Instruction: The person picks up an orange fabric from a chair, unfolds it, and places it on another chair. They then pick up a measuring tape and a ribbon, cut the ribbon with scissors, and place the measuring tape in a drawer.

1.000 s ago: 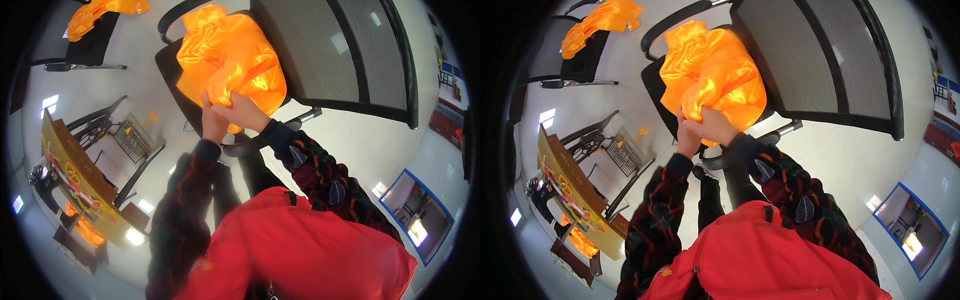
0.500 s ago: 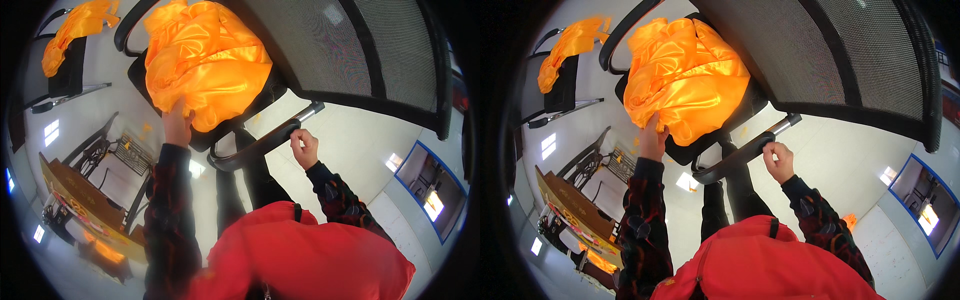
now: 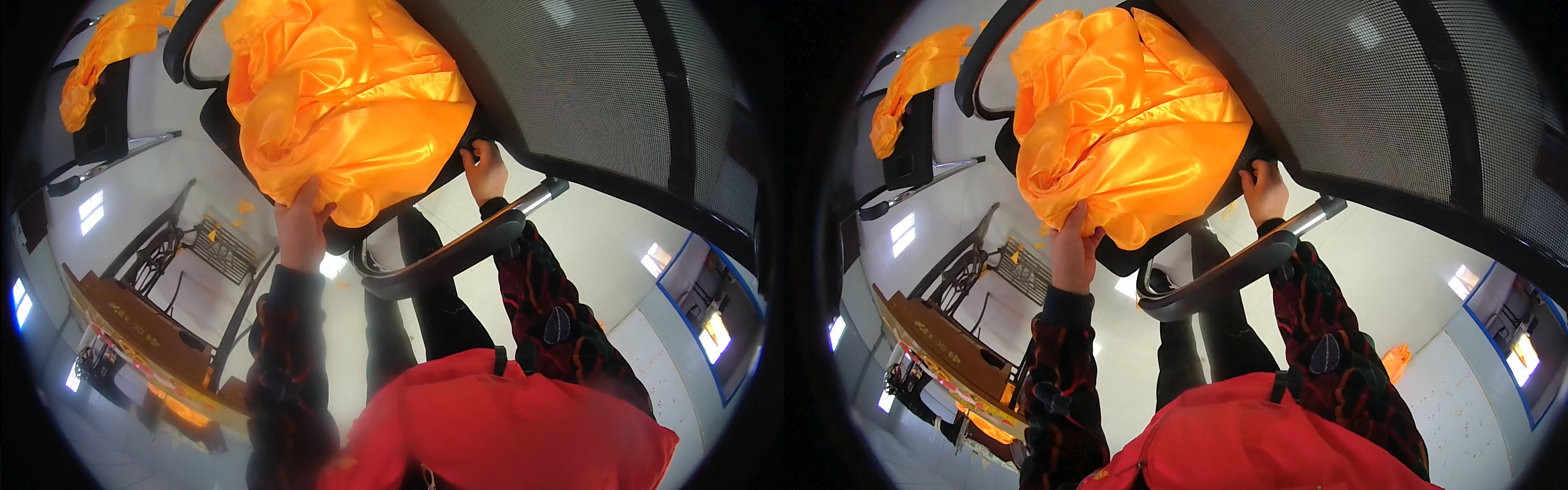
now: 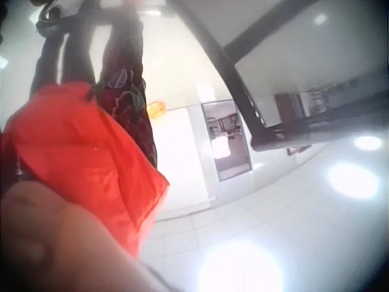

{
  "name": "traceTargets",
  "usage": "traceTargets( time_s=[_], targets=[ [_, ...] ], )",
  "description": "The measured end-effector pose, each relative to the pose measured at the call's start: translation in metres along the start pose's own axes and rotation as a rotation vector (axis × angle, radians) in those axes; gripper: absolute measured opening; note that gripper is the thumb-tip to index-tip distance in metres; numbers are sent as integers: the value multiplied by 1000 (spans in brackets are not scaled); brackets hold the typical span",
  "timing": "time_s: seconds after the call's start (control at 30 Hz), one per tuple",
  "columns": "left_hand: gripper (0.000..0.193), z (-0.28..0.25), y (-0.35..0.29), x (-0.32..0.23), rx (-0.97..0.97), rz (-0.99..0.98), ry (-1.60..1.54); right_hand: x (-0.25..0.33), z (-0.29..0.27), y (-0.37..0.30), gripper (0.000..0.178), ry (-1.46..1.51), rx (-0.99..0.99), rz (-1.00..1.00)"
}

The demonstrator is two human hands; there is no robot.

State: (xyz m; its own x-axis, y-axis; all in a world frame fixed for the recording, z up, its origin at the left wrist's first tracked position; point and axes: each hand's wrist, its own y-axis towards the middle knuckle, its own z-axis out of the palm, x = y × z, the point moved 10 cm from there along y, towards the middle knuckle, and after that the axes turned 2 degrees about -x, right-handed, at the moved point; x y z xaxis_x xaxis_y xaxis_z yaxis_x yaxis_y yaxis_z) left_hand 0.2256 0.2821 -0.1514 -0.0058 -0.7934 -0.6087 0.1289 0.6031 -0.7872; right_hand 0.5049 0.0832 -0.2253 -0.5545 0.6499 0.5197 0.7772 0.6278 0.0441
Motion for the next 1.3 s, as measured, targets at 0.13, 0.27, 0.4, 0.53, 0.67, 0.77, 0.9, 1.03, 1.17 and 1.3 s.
traceTargets(
  time_s=[0.13,0.27,0.4,0.53,0.67,0.77,0.9,1.03,1.17,1.3],
  targets=[
    [31,4,-1,3,27,5,-8,3,1,8,13,-60,17,-89],
    [29,19,-5,-1,29,29,-17,-8,-8,-17,7,-67,175,-104],
    [28,43,-13,1,97,112,5,-82,-4,-100,16,426,518,464],
    [28,69,-11,27,156,128,127,-106,-20,-153,20,-106,615,111],
    [43,132,-40,20,335,700,1087,-139,-27,-205,68,-328,1206,200],
    [57,159,-56,52,838,203,441,-108,-62,-150,20,-25,817,175],
    [33,106,3,28,686,245,385,-104,-114,-117,27,145,551,578],
    [10,-43,96,-59,-36,768,485,-95,-141,-114,17,336,364,805],
    [16,-133,166,-108,-346,854,892,-76,-117,-126,26,200,516,568],
    [23,-156,192,-115,-474,948,947,-83,-93,-178,21,120,727,660]
  ],
)
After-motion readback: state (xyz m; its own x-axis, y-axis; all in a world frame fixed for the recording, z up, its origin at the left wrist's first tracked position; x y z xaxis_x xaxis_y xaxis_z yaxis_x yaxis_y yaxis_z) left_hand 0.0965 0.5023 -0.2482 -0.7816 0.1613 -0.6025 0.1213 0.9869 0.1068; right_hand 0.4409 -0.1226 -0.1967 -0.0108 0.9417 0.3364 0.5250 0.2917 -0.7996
